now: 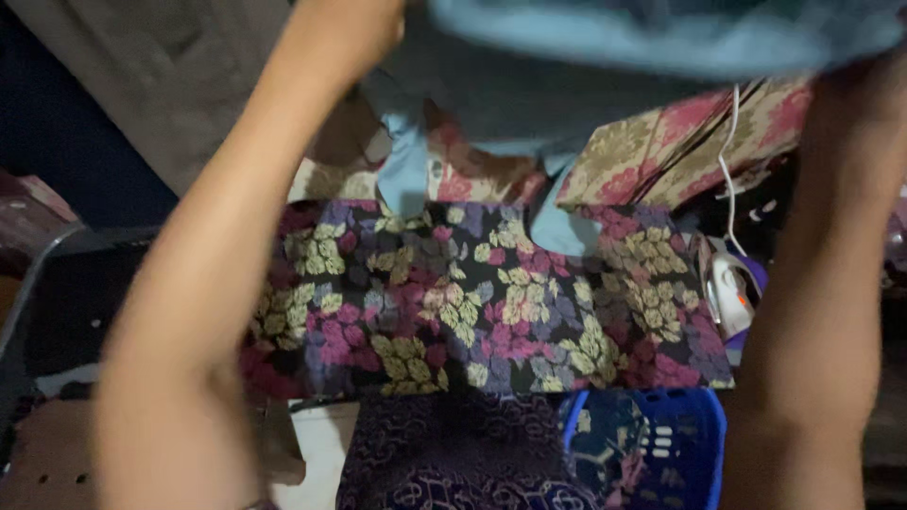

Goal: The person irons a light blue t-shirt on a floral-patterned ironing board. They smooth the fabric, spray it with water from a bottle, and use a purple iron to press the sleeves and body of the shirt.

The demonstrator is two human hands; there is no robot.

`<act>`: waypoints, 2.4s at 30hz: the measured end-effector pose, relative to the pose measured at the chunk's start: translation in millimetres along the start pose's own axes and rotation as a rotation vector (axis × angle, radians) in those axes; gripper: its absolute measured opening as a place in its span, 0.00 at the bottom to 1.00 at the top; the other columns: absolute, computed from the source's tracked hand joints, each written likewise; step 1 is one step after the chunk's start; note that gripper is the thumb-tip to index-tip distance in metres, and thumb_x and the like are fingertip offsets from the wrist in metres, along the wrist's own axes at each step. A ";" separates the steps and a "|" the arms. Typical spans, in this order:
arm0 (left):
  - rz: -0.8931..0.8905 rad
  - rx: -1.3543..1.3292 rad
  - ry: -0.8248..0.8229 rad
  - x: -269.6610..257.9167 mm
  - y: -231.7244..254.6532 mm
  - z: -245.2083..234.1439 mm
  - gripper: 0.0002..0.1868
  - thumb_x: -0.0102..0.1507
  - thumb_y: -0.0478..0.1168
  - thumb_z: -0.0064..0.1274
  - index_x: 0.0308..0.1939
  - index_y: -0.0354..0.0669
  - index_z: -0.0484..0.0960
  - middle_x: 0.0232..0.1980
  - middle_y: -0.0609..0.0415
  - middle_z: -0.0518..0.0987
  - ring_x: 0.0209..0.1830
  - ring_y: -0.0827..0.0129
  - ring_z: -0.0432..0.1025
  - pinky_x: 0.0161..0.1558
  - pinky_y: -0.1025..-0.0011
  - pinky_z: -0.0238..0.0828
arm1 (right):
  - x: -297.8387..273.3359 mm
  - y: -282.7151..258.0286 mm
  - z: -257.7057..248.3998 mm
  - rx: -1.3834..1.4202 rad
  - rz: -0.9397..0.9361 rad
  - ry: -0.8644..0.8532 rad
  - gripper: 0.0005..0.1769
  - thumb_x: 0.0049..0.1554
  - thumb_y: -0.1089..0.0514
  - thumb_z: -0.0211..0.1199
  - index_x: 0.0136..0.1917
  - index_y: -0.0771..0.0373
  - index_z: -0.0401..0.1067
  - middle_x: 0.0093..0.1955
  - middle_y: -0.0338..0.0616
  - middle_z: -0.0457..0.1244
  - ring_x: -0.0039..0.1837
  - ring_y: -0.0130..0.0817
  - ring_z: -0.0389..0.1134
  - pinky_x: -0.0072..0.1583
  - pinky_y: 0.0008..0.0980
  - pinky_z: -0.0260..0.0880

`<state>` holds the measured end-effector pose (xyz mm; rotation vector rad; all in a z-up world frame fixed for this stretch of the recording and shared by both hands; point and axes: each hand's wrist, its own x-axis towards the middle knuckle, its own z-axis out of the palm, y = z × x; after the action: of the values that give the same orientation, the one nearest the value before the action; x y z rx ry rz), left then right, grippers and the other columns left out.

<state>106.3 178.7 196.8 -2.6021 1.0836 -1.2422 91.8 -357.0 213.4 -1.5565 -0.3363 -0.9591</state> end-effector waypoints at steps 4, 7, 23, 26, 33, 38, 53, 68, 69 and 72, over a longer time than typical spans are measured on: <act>0.119 0.023 -0.160 -94.0 29.4 -11.3 0.04 0.59 0.35 0.55 0.33 0.43 0.86 0.38 0.45 0.83 0.41 0.51 0.80 0.45 0.56 0.77 | -156.8 -59.4 50.7 0.273 0.420 -0.573 0.19 0.60 0.57 0.47 0.46 0.65 0.78 0.54 0.46 0.71 0.54 0.36 0.73 0.57 0.36 0.75; -0.110 0.125 -0.570 -184.7 12.0 -17.6 0.08 0.59 0.38 0.54 0.36 0.47 0.89 0.38 0.44 0.85 0.41 0.51 0.80 0.43 0.55 0.77 | -280.4 -68.3 120.3 -0.113 0.962 -1.028 0.19 0.61 0.54 0.49 0.50 0.63 0.79 0.53 0.51 0.71 0.54 0.40 0.72 0.57 0.37 0.72; -0.453 -0.612 -0.371 -224.3 168.3 118.1 0.16 0.60 0.39 0.59 0.51 0.39 0.81 0.46 0.40 0.81 0.51 0.43 0.75 0.51 0.50 0.70 | -292.2 206.7 11.4 -0.712 0.406 -0.343 0.16 0.57 0.58 0.73 0.56 0.68 0.77 0.47 0.50 0.72 0.47 0.34 0.72 0.52 0.33 0.71; -0.672 -0.578 -0.443 -182.0 196.9 157.4 0.19 0.61 0.44 0.64 0.51 0.40 0.78 0.43 0.42 0.81 0.48 0.43 0.76 0.49 0.48 0.70 | -307.3 222.7 12.5 -0.716 -0.018 -0.319 0.34 0.47 0.61 0.80 0.65 0.71 0.73 0.51 0.53 0.69 0.48 0.34 0.68 0.50 0.31 0.68; -0.842 -0.732 0.115 -167.4 177.8 242.6 0.23 0.53 0.38 0.68 0.51 0.46 0.80 0.41 0.47 0.84 0.40 0.48 0.77 0.39 0.55 0.73 | -291.2 211.0 -38.2 -0.305 0.556 -0.182 0.29 0.54 0.70 0.69 0.69 0.61 0.75 0.50 0.36 0.63 0.46 0.25 0.61 0.45 0.24 0.62; -1.103 -0.748 0.234 -165.1 126.0 269.2 0.08 0.61 0.36 0.66 0.44 0.48 0.87 0.37 0.49 0.84 0.34 0.54 0.74 0.38 0.62 0.71 | -284.2 150.6 -123.8 -0.157 0.541 -0.077 0.28 0.56 0.76 0.64 0.69 0.64 0.73 0.62 0.38 0.68 0.59 0.26 0.71 0.56 0.25 0.73; -0.507 -0.469 -0.339 -147.8 242.3 158.1 0.18 0.55 0.43 0.65 0.46 0.41 0.80 0.52 0.44 0.73 0.56 0.46 0.66 0.52 0.51 0.66 | -318.7 159.6 -158.7 -0.400 0.723 -0.185 0.33 0.53 0.69 0.71 0.72 0.67 0.71 0.44 0.38 0.66 0.45 0.25 0.66 0.48 0.25 0.67; -0.199 -0.586 -0.253 -177.6 258.1 125.5 0.21 0.48 0.32 0.56 0.46 0.43 0.77 0.50 0.46 0.75 0.55 0.51 0.68 0.52 0.54 0.64 | -315.2 109.4 -111.7 -1.245 0.381 -0.375 0.22 0.57 0.63 0.70 0.65 0.56 0.81 0.62 0.60 0.65 0.64 0.57 0.66 0.64 0.48 0.68; -0.228 -0.610 -0.251 -176.6 259.2 125.4 0.19 0.49 0.33 0.56 0.45 0.43 0.77 0.49 0.46 0.75 0.55 0.50 0.68 0.53 0.53 0.64 | -313.8 102.5 -106.0 -1.344 0.379 -0.367 0.21 0.58 0.64 0.69 0.64 0.54 0.82 0.63 0.59 0.65 0.67 0.59 0.64 0.66 0.49 0.67; -0.345 -0.698 -0.263 -168.4 265.2 137.7 0.15 0.58 0.42 0.59 0.47 0.41 0.77 0.52 0.43 0.75 0.58 0.48 0.67 0.57 0.51 0.65 | -301.8 88.0 -82.6 -1.111 0.357 -0.328 0.24 0.59 0.60 0.68 0.69 0.59 0.74 0.71 0.62 0.62 0.73 0.59 0.61 0.72 0.47 0.61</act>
<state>-19.9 51.8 -95.9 -3.4609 1.2131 -0.5692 -64.9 -363.9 -71.3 -2.6775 0.3290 -0.5949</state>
